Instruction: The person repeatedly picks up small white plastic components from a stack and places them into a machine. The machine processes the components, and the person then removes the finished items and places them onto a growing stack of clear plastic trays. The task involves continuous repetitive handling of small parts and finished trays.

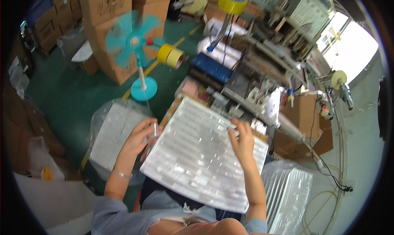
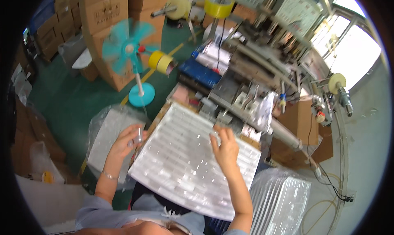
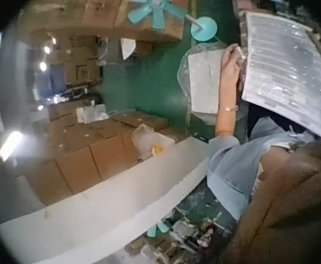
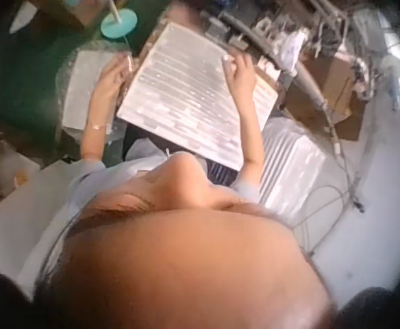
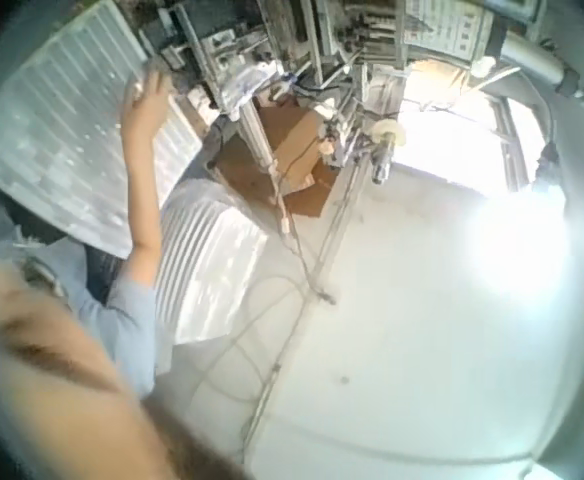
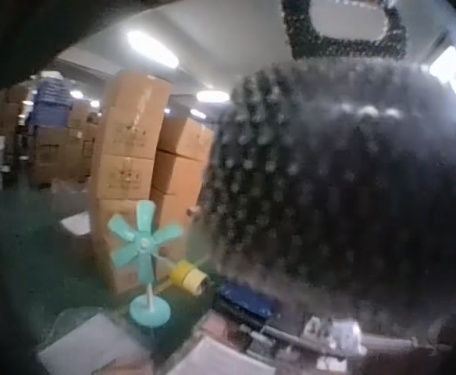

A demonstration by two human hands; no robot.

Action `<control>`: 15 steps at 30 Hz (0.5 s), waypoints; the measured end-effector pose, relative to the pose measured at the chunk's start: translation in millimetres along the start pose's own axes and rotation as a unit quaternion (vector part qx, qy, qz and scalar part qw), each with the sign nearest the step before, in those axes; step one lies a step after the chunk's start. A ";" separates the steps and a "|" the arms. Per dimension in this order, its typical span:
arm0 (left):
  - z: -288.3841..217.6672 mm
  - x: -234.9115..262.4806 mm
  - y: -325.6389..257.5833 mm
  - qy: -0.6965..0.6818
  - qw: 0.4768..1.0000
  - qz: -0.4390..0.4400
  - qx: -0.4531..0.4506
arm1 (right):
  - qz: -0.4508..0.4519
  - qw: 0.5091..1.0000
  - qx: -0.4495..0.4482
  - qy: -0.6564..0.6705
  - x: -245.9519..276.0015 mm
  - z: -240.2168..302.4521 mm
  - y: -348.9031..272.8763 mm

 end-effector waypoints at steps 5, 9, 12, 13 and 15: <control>2.4 -30.9 -22.7 0.345 0.937 -0.003 -0.061 | 0.041 0.998 0.031 0.027 -20.0 31.3 -22.7; 22.1 -72.2 -29.6 0.680 0.688 0.088 -0.236 | 0.099 0.986 0.138 -0.003 -60.9 60.3 -42.4; 38.0 -69.7 -31.9 0.775 0.596 0.115 -0.177 | 0.147 0.970 0.190 -0.036 -87.5 81.9 -58.9; 39.6 -64.2 -31.9 0.791 0.580 0.107 -0.161 | 0.164 0.965 0.200 -0.051 -95.3 85.8 -63.4; 42.6 -51.1 -33.7 0.822 0.550 0.087 -0.122 | 0.171 0.951 0.229 -0.117 -111.7 91.9 -71.5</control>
Point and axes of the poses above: each hand's wrist, its own y-axis towards the middle knuckle, its own x-axis out of the back of the hand, z = x × y, the point moved 5 cm from there along y, towards the middle knuckle, and after that the axes turned 14 degrees about z, right-handed, at the moved point
